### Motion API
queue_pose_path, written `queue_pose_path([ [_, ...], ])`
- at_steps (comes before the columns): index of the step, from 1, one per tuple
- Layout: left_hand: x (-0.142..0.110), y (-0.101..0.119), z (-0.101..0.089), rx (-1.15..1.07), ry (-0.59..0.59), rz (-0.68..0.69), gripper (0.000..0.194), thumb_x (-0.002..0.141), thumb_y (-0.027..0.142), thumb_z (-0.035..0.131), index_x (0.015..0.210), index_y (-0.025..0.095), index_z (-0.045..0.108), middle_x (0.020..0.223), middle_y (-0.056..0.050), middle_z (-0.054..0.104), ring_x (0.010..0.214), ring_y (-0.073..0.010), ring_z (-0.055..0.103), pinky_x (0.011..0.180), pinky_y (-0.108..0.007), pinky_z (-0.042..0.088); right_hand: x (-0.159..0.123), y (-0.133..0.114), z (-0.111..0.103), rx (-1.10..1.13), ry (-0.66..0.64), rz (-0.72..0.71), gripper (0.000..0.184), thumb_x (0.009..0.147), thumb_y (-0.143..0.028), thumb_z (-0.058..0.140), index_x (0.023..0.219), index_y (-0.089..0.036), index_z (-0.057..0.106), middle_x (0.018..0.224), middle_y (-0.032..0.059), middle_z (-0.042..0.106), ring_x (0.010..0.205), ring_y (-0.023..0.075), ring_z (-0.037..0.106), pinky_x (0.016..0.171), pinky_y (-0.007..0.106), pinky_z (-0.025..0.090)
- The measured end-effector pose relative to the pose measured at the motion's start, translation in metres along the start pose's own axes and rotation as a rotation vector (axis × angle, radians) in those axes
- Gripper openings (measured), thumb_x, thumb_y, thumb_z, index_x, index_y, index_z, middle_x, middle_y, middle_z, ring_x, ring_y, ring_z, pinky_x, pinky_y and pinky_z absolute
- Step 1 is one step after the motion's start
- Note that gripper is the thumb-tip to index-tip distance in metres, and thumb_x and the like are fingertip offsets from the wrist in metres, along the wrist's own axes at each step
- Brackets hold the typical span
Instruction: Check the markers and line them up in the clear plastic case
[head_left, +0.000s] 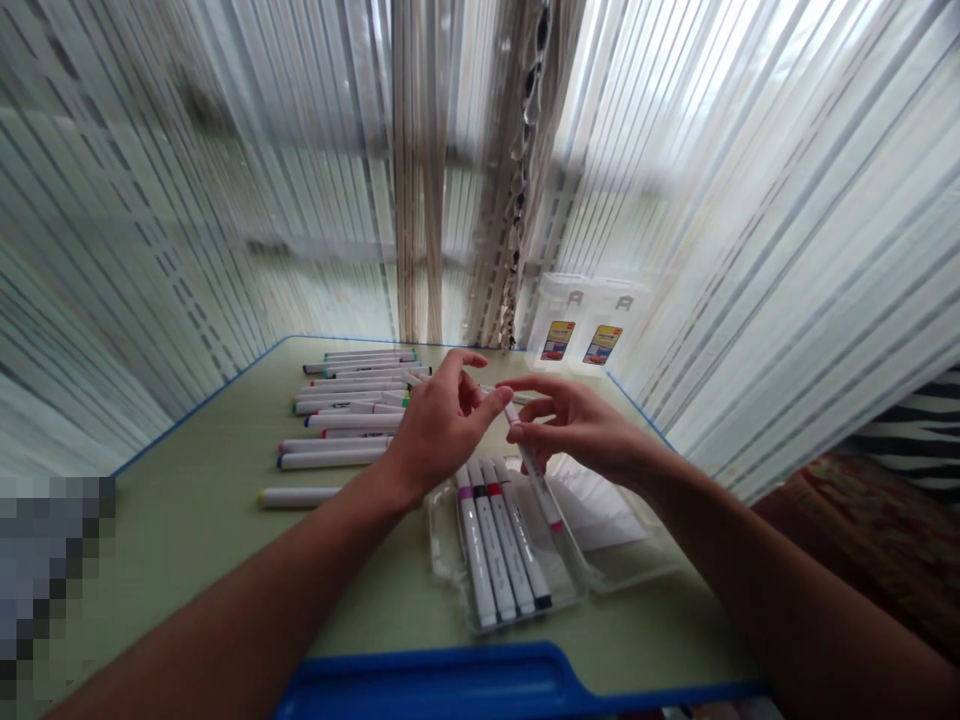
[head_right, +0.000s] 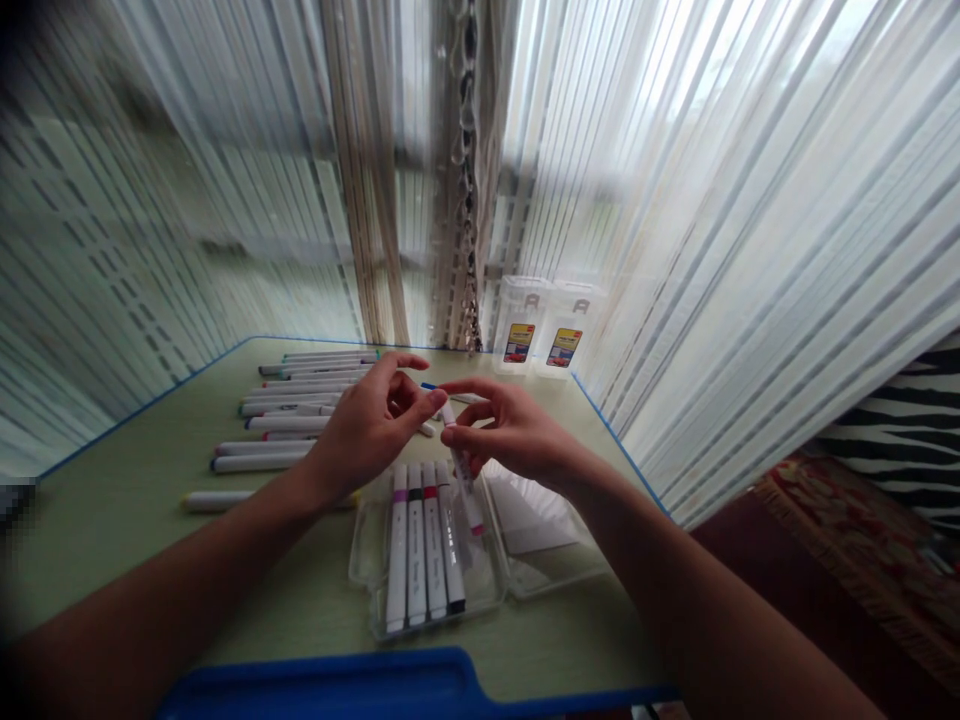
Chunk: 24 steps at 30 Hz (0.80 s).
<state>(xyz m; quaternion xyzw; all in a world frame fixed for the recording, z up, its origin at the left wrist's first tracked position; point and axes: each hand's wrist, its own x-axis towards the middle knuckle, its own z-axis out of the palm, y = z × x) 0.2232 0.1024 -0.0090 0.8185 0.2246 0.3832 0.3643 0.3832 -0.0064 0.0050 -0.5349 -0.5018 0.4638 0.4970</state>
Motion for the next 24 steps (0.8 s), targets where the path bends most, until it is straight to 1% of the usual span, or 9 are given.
queue_pose_path([
  [2, 0.000, 0.003, -0.002, 0.063, 0.025, 0.036, 0.035, 0.088, 0.037, 0.067, 0.115, 0.015, 0.059, 0.071, 0.002, 0.062, 0.061, -0.0141, 0.059, 0.060, -0.027, 0.046, 0.000, -0.001, -0.002, -0.019, 0.009, 0.037, 0.054, 0.074, -0.022, 0.085, 0.122, -0.016, 0.061, 0.072, -0.0023, 0.067, 0.054, 0.0124, 0.067, 0.052, 0.026, 0.059],
  [5, -0.002, 0.007, -0.003, 0.120, -0.008, 0.111, 0.027, 0.092, 0.035, 0.063, 0.110, 0.015, 0.063, 0.071, 0.001, 0.063, 0.061, -0.0136, 0.059, 0.061, -0.027, 0.046, 0.001, 0.000, -0.007, -0.063, 0.000, 0.122, 0.046, 0.074, -0.024, 0.084, 0.114, -0.014, 0.062, 0.070, -0.0006, 0.069, 0.052, 0.0130, 0.068, 0.051, 0.025, 0.060],
  [10, -0.006, 0.014, -0.002, 0.174, -0.113, 0.280, 0.016, 0.093, 0.027, 0.061, 0.093, 0.015, 0.070, 0.073, -0.002, 0.068, 0.064, -0.0135, 0.060, 0.063, -0.027, 0.046, 0.003, 0.003, -0.015, -0.133, -0.122, 0.199, 0.043, 0.077, -0.029, 0.082, 0.111, -0.013, 0.061, 0.069, 0.0021, 0.072, 0.052, 0.0137, 0.070, 0.047, 0.020, 0.056],
  [13, -0.008, 0.026, -0.005, 0.201, -0.213, 0.341, 0.014, 0.093, 0.024, 0.060, 0.091, 0.015, 0.071, 0.079, -0.004, 0.070, 0.071, -0.0149, 0.063, 0.067, -0.028, 0.048, 0.003, 0.005, -0.015, -0.165, -0.192, 0.194, 0.039, 0.078, -0.028, 0.080, 0.108, -0.013, 0.060, 0.070, 0.0016, 0.072, 0.049, 0.0123, 0.069, 0.045, 0.019, 0.053],
  [15, -0.013, 0.038, -0.008, 0.270, -0.340, 0.358, 0.013, 0.093, 0.024, 0.060, 0.091, 0.017, 0.071, 0.082, -0.004, 0.071, 0.074, -0.0162, 0.064, 0.070, -0.030, 0.049, 0.004, 0.007, -0.014, -0.181, -0.203, 0.185, 0.033, 0.077, -0.024, 0.078, 0.102, -0.014, 0.059, 0.069, 0.0007, 0.072, 0.047, 0.0116, 0.068, 0.043, 0.018, 0.052],
  [17, -0.023, 0.050, -0.011, 0.356, -0.460, 0.363, 0.012, 0.093, 0.026, 0.061, 0.091, 0.019, 0.070, 0.088, -0.004, 0.072, 0.079, -0.0181, 0.066, 0.074, -0.033, 0.050, 0.005, 0.008, -0.014, -0.204, -0.199, 0.191, 0.032, 0.075, -0.020, 0.077, 0.100, -0.014, 0.058, 0.065, -0.0004, 0.070, 0.046, 0.0115, 0.066, 0.042, 0.018, 0.050],
  [18, -0.031, 0.055, -0.012, 0.389, -0.482, 0.349, 0.011, 0.093, 0.028, 0.062, 0.093, 0.020, 0.070, 0.093, -0.005, 0.072, 0.082, -0.0193, 0.067, 0.078, -0.035, 0.052, 0.005, 0.009, -0.014, -0.221, -0.196, 0.196, 0.033, 0.075, -0.019, 0.077, 0.102, -0.014, 0.057, 0.062, -0.0012, 0.069, 0.045, 0.0115, 0.065, 0.041, 0.018, 0.049],
  [21, -0.063, 0.060, -0.009, 0.426, -0.469, 0.352, 0.010, 0.090, 0.025, 0.066, 0.098, 0.021, 0.069, 0.107, -0.007, 0.071, 0.097, -0.0227, 0.067, 0.084, -0.037, 0.055, 0.007, 0.011, -0.014, -0.293, -0.181, 0.176, 0.035, 0.076, -0.023, 0.077, 0.104, -0.013, 0.059, 0.064, -0.0012, 0.069, 0.044, 0.0102, 0.062, 0.041, 0.018, 0.047],
  [24, -0.097, 0.050, -0.002, 0.462, -0.370, 0.408, 0.015, 0.087, 0.028, 0.071, 0.100, 0.021, 0.070, 0.101, -0.006, 0.073, 0.098, -0.0258, 0.066, 0.085, -0.042, 0.058, 0.008, 0.011, -0.014, -0.408, -0.185, 0.132, 0.035, 0.072, -0.029, 0.083, 0.097, -0.011, 0.067, 0.080, 0.0039, 0.072, 0.049, 0.0082, 0.060, 0.043, 0.019, 0.045],
])
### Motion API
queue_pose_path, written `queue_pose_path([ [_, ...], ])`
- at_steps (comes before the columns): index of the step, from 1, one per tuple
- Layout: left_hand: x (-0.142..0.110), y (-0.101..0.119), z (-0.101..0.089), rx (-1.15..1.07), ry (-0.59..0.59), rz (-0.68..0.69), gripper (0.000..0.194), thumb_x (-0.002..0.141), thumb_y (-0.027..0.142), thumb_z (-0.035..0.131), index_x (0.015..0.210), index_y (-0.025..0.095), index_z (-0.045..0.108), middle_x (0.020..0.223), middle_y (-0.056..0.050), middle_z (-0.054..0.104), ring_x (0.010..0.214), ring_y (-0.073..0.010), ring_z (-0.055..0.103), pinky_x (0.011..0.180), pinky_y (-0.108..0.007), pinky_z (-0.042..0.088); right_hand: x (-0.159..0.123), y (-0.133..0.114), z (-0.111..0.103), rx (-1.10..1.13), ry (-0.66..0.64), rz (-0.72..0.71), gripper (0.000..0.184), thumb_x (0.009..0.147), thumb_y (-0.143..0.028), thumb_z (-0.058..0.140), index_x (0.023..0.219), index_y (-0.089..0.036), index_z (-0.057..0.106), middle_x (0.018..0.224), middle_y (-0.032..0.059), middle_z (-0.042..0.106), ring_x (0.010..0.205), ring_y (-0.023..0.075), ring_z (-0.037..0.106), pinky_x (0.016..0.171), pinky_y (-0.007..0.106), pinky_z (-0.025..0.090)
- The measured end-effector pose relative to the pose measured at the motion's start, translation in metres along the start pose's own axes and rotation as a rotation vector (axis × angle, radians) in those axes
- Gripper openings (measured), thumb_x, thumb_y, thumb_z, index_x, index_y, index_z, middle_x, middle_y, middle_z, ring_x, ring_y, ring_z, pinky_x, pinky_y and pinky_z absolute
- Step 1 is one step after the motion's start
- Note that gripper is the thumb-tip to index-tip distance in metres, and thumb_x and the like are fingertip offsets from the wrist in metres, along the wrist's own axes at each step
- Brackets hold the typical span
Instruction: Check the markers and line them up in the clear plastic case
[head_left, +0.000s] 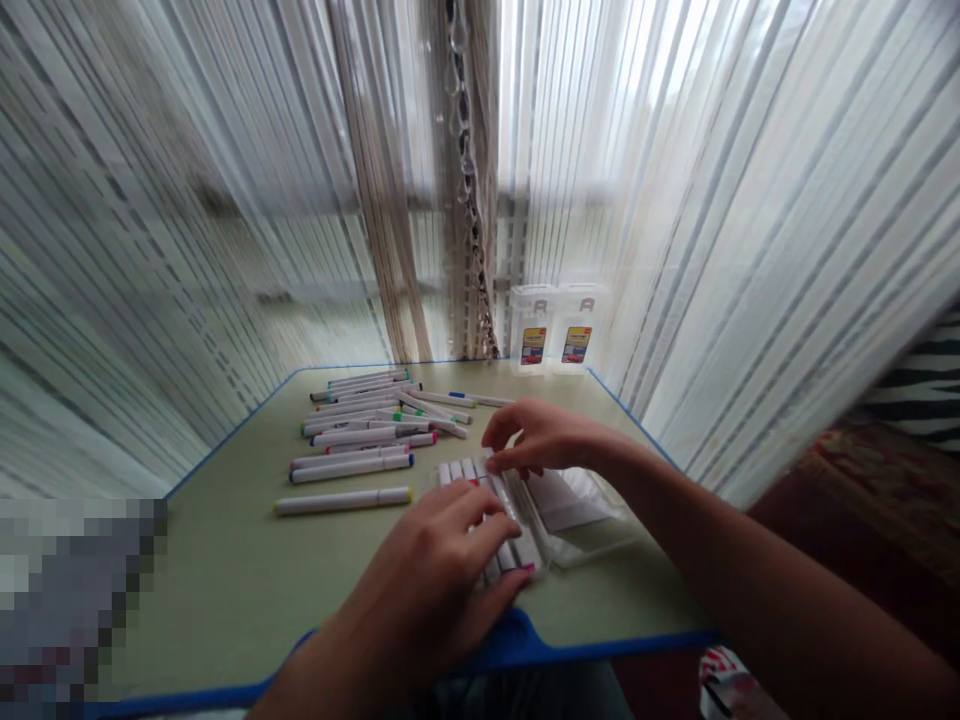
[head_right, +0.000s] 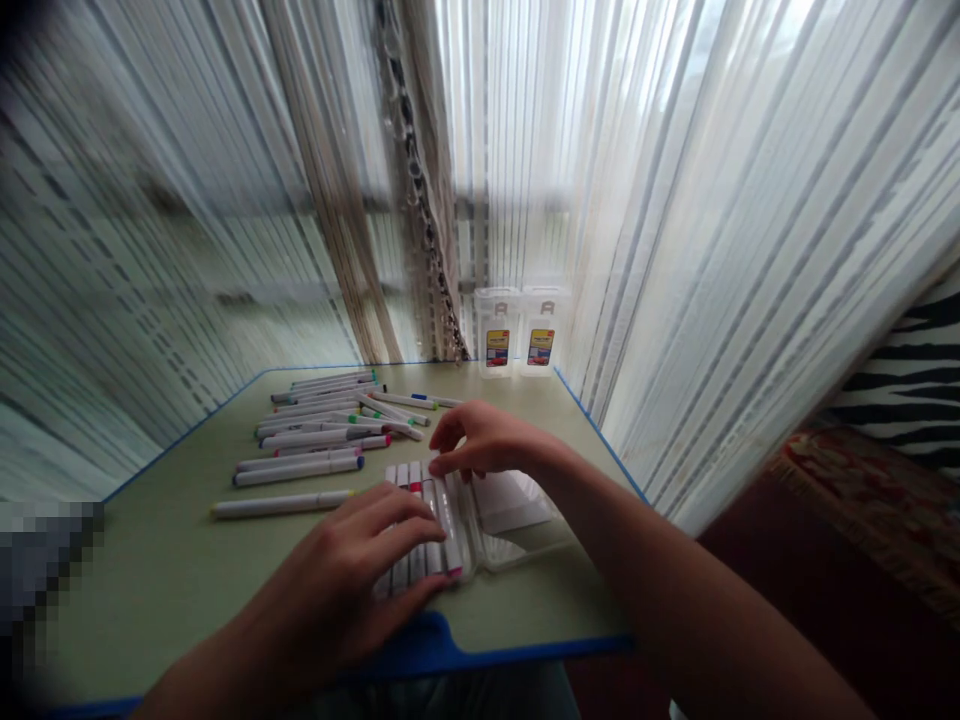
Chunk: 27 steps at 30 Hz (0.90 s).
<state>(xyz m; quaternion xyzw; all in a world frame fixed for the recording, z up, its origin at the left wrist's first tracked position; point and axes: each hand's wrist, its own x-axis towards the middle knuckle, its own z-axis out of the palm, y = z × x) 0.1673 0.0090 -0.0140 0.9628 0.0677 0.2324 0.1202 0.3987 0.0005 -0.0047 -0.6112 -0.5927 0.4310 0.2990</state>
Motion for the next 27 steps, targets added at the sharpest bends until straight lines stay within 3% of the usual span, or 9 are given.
queue_pose_path([
  [3, -0.018, 0.002, 0.017, 0.069, 0.085, 0.086, 0.032, 0.088, 0.031, 0.071, 0.117, 0.019, 0.067, 0.114, -0.010, 0.073, 0.102, -0.0281, 0.065, 0.087, -0.046, 0.059, 0.000, -0.001, -0.001, -0.105, 0.005, 0.001, 0.039, 0.069, -0.034, 0.086, 0.097, -0.010, 0.074, 0.090, 0.0074, 0.075, 0.055, 0.0089, 0.060, 0.048, 0.021, 0.045],
  [10, -0.015, 0.006, 0.024, 0.220, 0.090, 0.176, 0.025, 0.095, 0.021, 0.058, 0.118, 0.018, 0.069, 0.124, -0.007, 0.073, 0.098, -0.0254, 0.064, 0.084, -0.043, 0.060, -0.002, -0.003, -0.007, -0.365, 0.073, -0.065, 0.044, 0.064, -0.038, 0.089, 0.099, -0.013, 0.082, 0.093, 0.0060, 0.076, 0.076, 0.0154, 0.064, 0.064, 0.024, 0.045],
  [20, -0.013, 0.006, 0.028, 0.197, 0.149, 0.182, 0.021, 0.095, 0.021, 0.060, 0.111, 0.018, 0.072, 0.116, -0.007, 0.076, 0.092, -0.0242, 0.063, 0.081, -0.043, 0.059, -0.002, -0.003, -0.009, -0.419, 0.028, -0.027, 0.048, 0.065, -0.042, 0.088, 0.102, -0.013, 0.081, 0.084, 0.0049, 0.073, 0.070, 0.0154, 0.063, 0.060, 0.024, 0.043],
  [27, -0.013, 0.008, 0.027, 0.159, 0.125, 0.131, 0.020, 0.094, 0.021, 0.061, 0.111, 0.017, 0.070, 0.116, -0.006, 0.075, 0.095, -0.0252, 0.061, 0.083, -0.044, 0.057, -0.003, -0.004, -0.008, -0.426, 0.025, -0.022, 0.046, 0.066, -0.041, 0.088, 0.101, -0.013, 0.081, 0.082, 0.0040, 0.073, 0.068, 0.0147, 0.061, 0.058, 0.024, 0.043],
])
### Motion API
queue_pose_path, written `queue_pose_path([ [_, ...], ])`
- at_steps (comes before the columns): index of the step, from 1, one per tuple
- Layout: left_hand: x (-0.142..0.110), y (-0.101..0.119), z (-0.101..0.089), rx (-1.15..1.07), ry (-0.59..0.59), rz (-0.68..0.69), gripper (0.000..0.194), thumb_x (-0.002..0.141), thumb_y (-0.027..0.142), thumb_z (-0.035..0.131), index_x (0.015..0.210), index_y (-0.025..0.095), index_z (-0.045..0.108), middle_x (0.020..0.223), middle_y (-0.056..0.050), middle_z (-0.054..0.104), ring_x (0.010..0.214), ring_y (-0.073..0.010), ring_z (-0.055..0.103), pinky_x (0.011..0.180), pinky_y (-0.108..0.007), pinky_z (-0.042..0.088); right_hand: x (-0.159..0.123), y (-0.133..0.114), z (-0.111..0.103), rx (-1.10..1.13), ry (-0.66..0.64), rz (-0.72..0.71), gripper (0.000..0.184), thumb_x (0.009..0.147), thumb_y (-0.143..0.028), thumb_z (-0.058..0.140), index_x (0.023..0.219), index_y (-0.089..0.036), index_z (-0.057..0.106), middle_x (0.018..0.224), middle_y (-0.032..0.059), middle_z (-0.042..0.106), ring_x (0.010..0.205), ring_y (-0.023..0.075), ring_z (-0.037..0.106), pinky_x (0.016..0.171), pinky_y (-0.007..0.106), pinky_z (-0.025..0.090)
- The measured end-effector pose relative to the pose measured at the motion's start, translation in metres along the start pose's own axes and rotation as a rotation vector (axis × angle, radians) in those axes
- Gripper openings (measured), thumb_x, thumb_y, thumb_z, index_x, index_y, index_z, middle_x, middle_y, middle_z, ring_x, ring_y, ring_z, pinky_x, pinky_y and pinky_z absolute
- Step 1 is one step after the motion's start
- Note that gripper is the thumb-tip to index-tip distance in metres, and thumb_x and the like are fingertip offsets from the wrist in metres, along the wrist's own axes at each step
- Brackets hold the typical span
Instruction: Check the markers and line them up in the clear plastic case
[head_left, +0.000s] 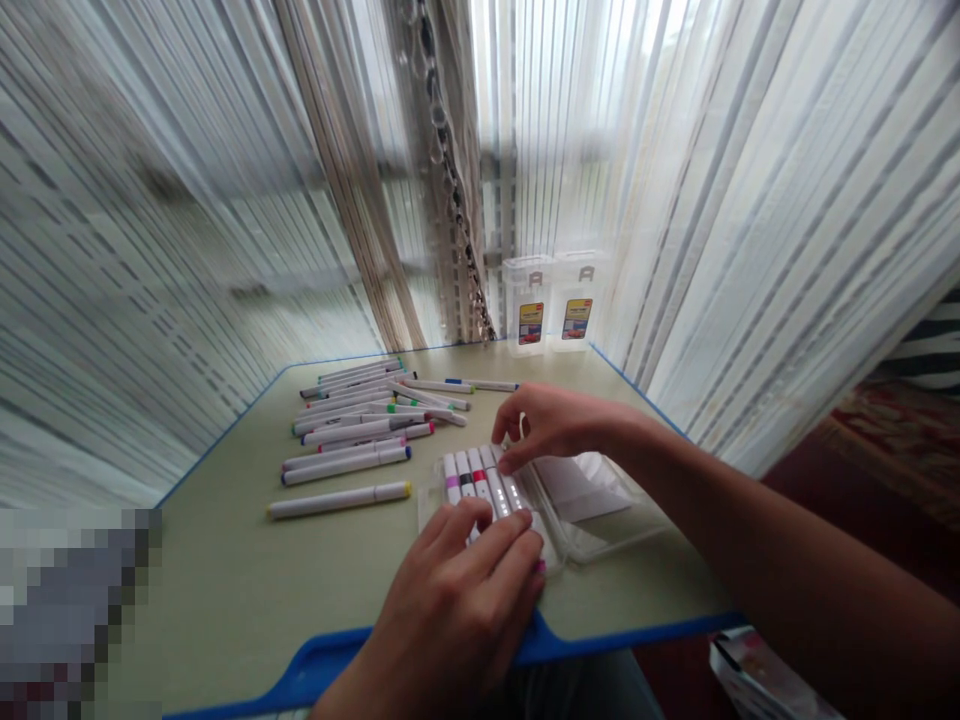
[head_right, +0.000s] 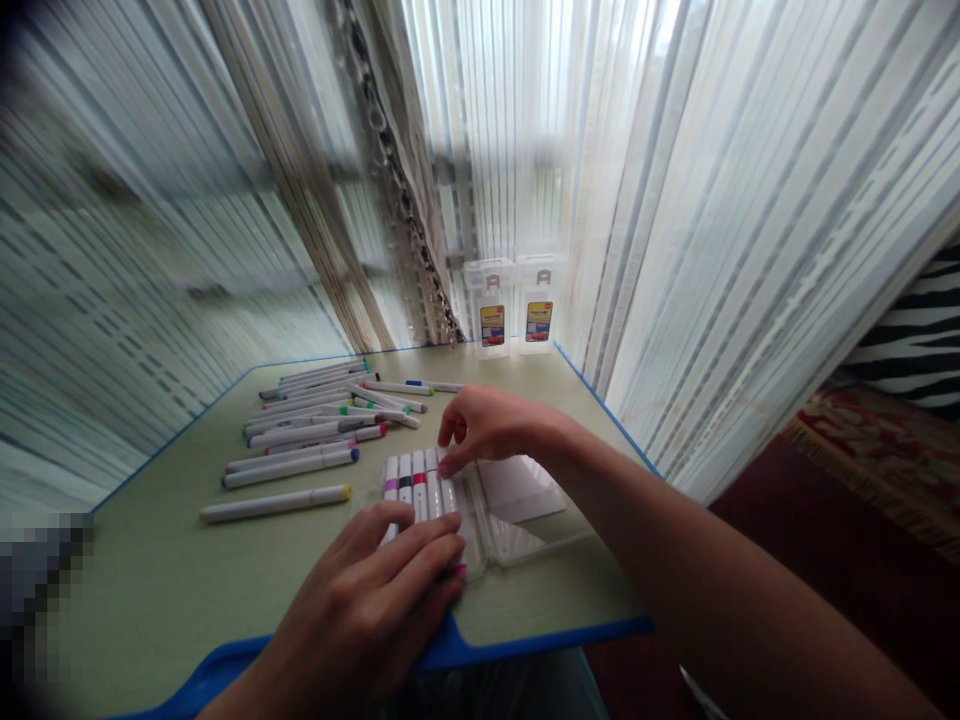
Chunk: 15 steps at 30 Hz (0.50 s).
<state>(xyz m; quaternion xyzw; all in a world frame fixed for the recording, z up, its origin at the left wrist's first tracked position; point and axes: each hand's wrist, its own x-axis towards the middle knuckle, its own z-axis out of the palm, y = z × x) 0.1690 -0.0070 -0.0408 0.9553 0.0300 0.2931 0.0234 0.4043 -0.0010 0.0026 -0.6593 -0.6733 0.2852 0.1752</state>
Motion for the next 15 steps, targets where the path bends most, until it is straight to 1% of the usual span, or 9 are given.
queue_pose_path([
  [3, 0.002, -0.001, 0.001, -0.016, 0.000, -0.003, 0.015, 0.094, 0.020, 0.060, 0.105, 0.018, 0.069, 0.112, -0.006, 0.075, 0.093, -0.0250, 0.061, 0.083, -0.044, 0.058, 0.000, 0.000, 0.001, 0.010, 0.000, 0.006, 0.048, 0.064, -0.042, 0.089, 0.101, -0.014, 0.080, 0.083, 0.0040, 0.073, 0.069, 0.0151, 0.062, 0.060, 0.024, 0.044],
  [7, 0.000, -0.001, 0.002, -0.011, 0.015, -0.008, 0.013, 0.093, 0.020, 0.060, 0.103, 0.017, 0.068, 0.113, -0.008, 0.073, 0.096, -0.0255, 0.062, 0.083, -0.042, 0.059, -0.001, -0.002, 0.000, 0.031, 0.007, 0.010, 0.050, 0.061, -0.040, 0.090, 0.101, -0.013, 0.078, 0.084, 0.0042, 0.074, 0.069, 0.0156, 0.063, 0.060, 0.025, 0.045],
  [10, -0.004, 0.000, 0.003, -0.038, 0.042, -0.008, 0.013, 0.091, 0.022, 0.062, 0.102, 0.017, 0.067, 0.113, -0.010, 0.072, 0.098, -0.0265, 0.062, 0.084, -0.042, 0.058, -0.003, -0.005, 0.000, 0.083, 0.035, 0.000, 0.043, 0.067, -0.040, 0.086, 0.099, -0.012, 0.077, 0.085, 0.0058, 0.074, 0.069, 0.0153, 0.064, 0.059, 0.025, 0.046],
  [11, -0.004, 0.000, 0.001, -0.062, 0.060, -0.009, 0.013, 0.090, 0.023, 0.063, 0.101, 0.018, 0.067, 0.112, -0.010, 0.072, 0.098, -0.0264, 0.063, 0.084, -0.042, 0.058, -0.003, -0.006, 0.000, 0.103, 0.067, -0.001, 0.038, 0.070, -0.039, 0.084, 0.096, -0.012, 0.077, 0.084, 0.0063, 0.075, 0.069, 0.0152, 0.064, 0.060, 0.025, 0.046],
  [13, -0.001, -0.003, -0.005, -0.114, 0.087, -0.026, 0.012, 0.090, 0.025, 0.062, 0.099, 0.019, 0.067, 0.107, -0.010, 0.072, 0.096, -0.0252, 0.063, 0.083, -0.041, 0.057, -0.002, -0.006, 0.000, 0.113, 0.182, 0.001, 0.027, 0.076, -0.036, 0.079, 0.088, -0.012, 0.076, 0.081, 0.0067, 0.075, 0.069, 0.0150, 0.064, 0.061, 0.025, 0.046],
  [15, 0.010, -0.014, -0.015, -0.136, 0.055, -0.093, 0.013, 0.093, 0.024, 0.056, 0.096, 0.020, 0.068, 0.101, -0.008, 0.071, 0.092, -0.0235, 0.064, 0.083, -0.040, 0.055, 0.000, -0.006, 0.000, 0.066, 0.324, 0.011, 0.020, 0.079, -0.033, 0.075, 0.081, -0.013, 0.076, 0.077, 0.0061, 0.074, 0.068, 0.0152, 0.064, 0.062, 0.025, 0.045],
])
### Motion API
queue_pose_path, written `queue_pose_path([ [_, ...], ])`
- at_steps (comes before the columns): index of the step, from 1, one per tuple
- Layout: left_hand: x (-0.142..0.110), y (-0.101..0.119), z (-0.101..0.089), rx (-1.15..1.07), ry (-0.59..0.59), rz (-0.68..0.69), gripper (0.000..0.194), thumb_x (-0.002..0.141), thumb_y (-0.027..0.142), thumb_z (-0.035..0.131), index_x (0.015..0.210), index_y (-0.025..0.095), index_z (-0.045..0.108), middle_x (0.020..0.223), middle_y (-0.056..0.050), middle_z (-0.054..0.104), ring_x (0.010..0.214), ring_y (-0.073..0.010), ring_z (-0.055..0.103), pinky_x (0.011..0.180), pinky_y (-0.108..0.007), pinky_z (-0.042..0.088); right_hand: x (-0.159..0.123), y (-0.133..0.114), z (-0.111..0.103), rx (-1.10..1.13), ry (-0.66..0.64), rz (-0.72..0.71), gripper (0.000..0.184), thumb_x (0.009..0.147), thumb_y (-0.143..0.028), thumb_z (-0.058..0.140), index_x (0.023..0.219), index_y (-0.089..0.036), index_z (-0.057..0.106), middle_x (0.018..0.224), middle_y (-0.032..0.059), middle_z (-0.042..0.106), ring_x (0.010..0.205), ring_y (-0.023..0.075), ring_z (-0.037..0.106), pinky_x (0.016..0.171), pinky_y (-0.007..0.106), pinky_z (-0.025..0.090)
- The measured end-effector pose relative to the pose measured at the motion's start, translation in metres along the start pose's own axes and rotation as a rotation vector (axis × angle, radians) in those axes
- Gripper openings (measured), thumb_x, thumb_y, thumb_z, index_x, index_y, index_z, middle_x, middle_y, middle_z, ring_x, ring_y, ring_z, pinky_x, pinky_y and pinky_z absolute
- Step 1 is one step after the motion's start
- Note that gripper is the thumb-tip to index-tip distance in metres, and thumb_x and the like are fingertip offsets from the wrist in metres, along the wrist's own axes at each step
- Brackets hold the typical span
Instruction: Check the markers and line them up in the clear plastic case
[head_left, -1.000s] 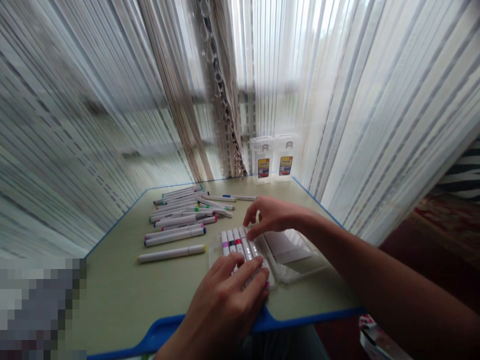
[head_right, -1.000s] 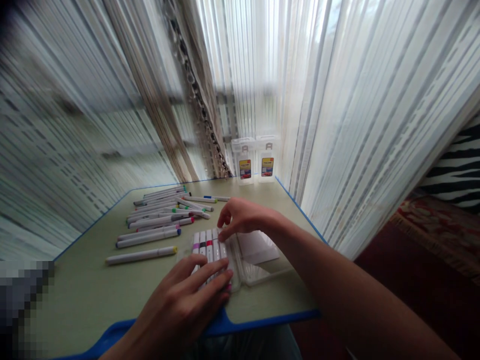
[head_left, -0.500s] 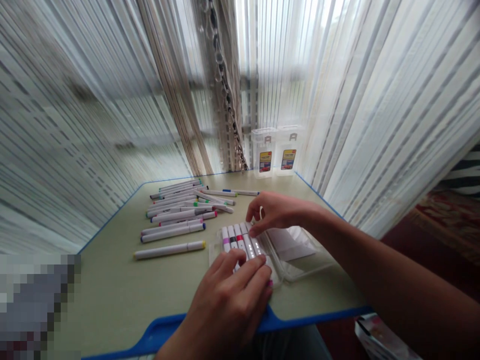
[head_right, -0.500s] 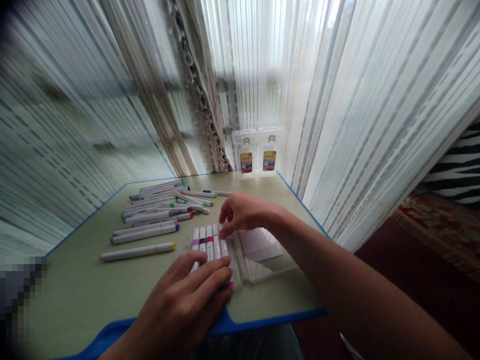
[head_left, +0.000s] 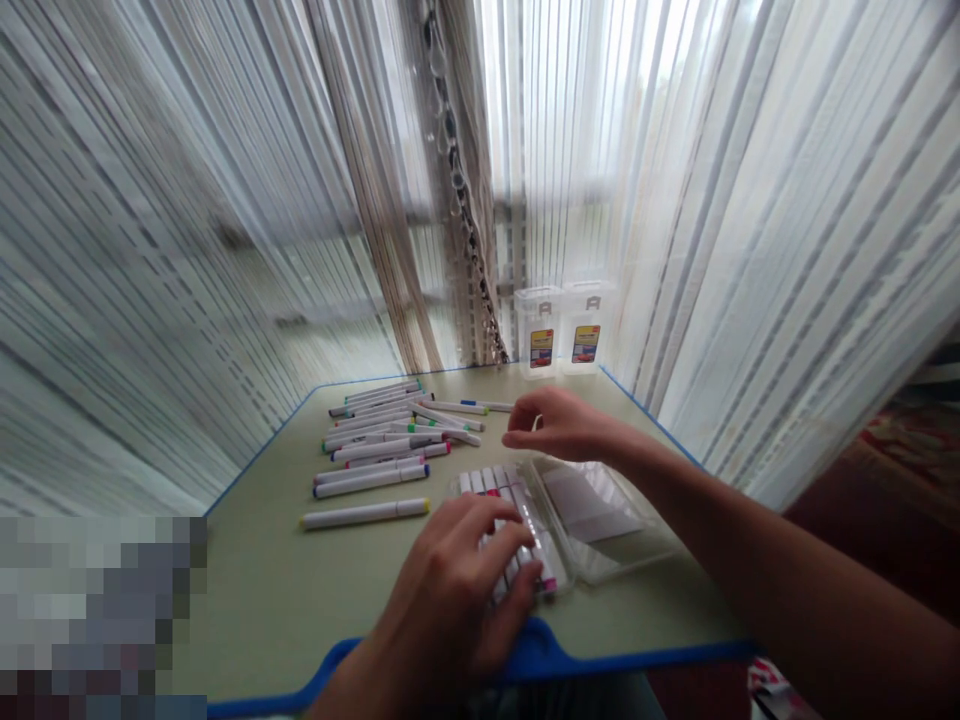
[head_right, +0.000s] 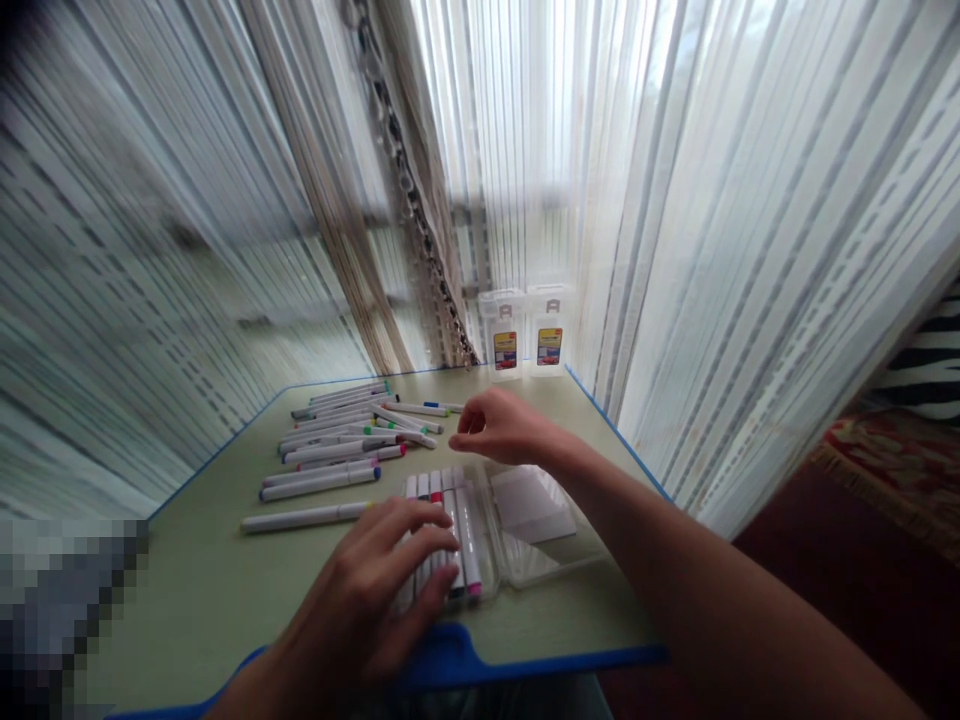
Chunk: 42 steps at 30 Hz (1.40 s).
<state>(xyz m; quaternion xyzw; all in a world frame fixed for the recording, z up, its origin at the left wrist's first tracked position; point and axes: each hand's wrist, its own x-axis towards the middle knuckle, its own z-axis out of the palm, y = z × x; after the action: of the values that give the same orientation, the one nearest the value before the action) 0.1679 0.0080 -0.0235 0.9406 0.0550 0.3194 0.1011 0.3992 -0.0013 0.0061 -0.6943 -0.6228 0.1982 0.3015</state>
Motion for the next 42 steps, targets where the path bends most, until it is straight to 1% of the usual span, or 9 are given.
queue_pose_path([
  [6, 0.062, -0.072, -0.038, 0.274, -0.246, -0.327, 0.025, 0.098, 0.021, 0.049, 0.100, 0.016, 0.074, 0.101, -0.011, 0.073, 0.093, -0.0234, 0.068, 0.089, -0.038, 0.052, 0.003, 0.003, 0.004, -0.127, 0.142, -0.030, 0.017, 0.083, -0.027, 0.068, 0.082, -0.013, 0.077, 0.074, 0.0075, 0.074, 0.065, 0.0153, 0.063, 0.060, 0.026, 0.042],
  [7, 0.070, -0.086, -0.041, 0.364, -0.324, -0.355, 0.025, 0.096, 0.019, 0.050, 0.100, 0.016, 0.075, 0.102, -0.012, 0.074, 0.094, -0.0238, 0.068, 0.089, -0.037, 0.052, 0.002, 0.003, 0.004, -0.132, 0.146, -0.036, 0.017, 0.083, -0.026, 0.067, 0.082, -0.012, 0.077, 0.075, 0.0079, 0.074, 0.065, 0.0154, 0.063, 0.060, 0.026, 0.042],
  [12, 0.089, -0.133, -0.046, 0.463, -0.440, -0.344, 0.025, 0.089, 0.011, 0.055, 0.096, 0.019, 0.079, 0.100, -0.011, 0.077, 0.097, -0.0251, 0.069, 0.089, -0.036, 0.051, 0.001, 0.003, 0.005, -0.149, 0.161, -0.065, 0.016, 0.084, -0.024, 0.066, 0.082, -0.012, 0.078, 0.077, 0.0090, 0.074, 0.066, 0.0160, 0.062, 0.062, 0.026, 0.042],
  [23, 0.105, -0.159, -0.042, 0.473, -0.698, -0.297, 0.018, 0.082, 0.014, 0.066, 0.092, 0.024, 0.078, 0.095, -0.008, 0.076, 0.097, -0.0257, 0.065, 0.081, -0.032, 0.047, 0.003, 0.006, 0.006, -0.157, 0.148, -0.079, 0.018, 0.085, -0.025, 0.066, 0.084, -0.013, 0.078, 0.078, 0.0094, 0.075, 0.066, 0.0162, 0.063, 0.062, 0.027, 0.041],
  [28, 0.106, -0.170, -0.039, 0.408, -0.767, -0.295, 0.015, 0.080, 0.014, 0.067, 0.087, 0.022, 0.078, 0.088, -0.006, 0.075, 0.086, -0.0220, 0.066, 0.075, -0.029, 0.045, 0.003, 0.006, 0.007, -0.161, 0.151, -0.073, 0.015, 0.085, -0.024, 0.067, 0.084, -0.014, 0.078, 0.077, 0.0082, 0.075, 0.065, 0.0154, 0.063, 0.061, 0.025, 0.041],
  [32, 0.111, -0.171, -0.043, 0.349, -0.728, -0.320, 0.010, 0.076, 0.015, 0.071, 0.082, 0.020, 0.078, 0.084, -0.006, 0.075, 0.081, -0.0208, 0.067, 0.071, -0.028, 0.043, 0.004, 0.008, 0.008, -0.159, 0.153, -0.071, 0.014, 0.084, -0.024, 0.068, 0.082, -0.014, 0.078, 0.076, 0.0073, 0.075, 0.064, 0.0148, 0.063, 0.060, 0.025, 0.041],
  [38, 0.115, -0.142, -0.057, 0.195, -0.491, -0.367, 0.012, 0.083, 0.025, 0.069, 0.090, 0.017, 0.074, 0.085, -0.005, 0.075, 0.079, -0.0187, 0.068, 0.071, -0.027, 0.048, 0.004, 0.008, 0.008, -0.157, 0.184, -0.083, 0.017, 0.086, -0.025, 0.067, 0.082, -0.012, 0.078, 0.073, 0.0077, 0.074, 0.062, 0.0146, 0.062, 0.059, 0.026, 0.040],
  [39, 0.112, -0.135, -0.057, 0.130, -0.441, -0.375, 0.016, 0.084, 0.031, 0.069, 0.090, 0.016, 0.073, 0.083, -0.005, 0.074, 0.076, -0.0176, 0.068, 0.070, -0.027, 0.049, 0.004, 0.007, 0.007, -0.153, 0.204, -0.087, 0.019, 0.087, -0.026, 0.066, 0.082, -0.012, 0.078, 0.073, 0.0081, 0.074, 0.062, 0.0149, 0.061, 0.059, 0.026, 0.039],
  [42, 0.099, -0.115, -0.049, -0.478, -0.231, -0.512, 0.035, 0.071, 0.043, 0.084, 0.081, 0.014, 0.068, 0.074, -0.005, 0.072, 0.068, -0.0176, 0.067, 0.065, -0.028, 0.051, 0.004, 0.005, 0.006, -0.030, 0.211, -0.118, 0.027, 0.089, -0.035, 0.066, 0.083, -0.011, 0.077, 0.067, 0.0069, 0.070, 0.060, 0.0151, 0.060, 0.055, 0.026, 0.038],
])
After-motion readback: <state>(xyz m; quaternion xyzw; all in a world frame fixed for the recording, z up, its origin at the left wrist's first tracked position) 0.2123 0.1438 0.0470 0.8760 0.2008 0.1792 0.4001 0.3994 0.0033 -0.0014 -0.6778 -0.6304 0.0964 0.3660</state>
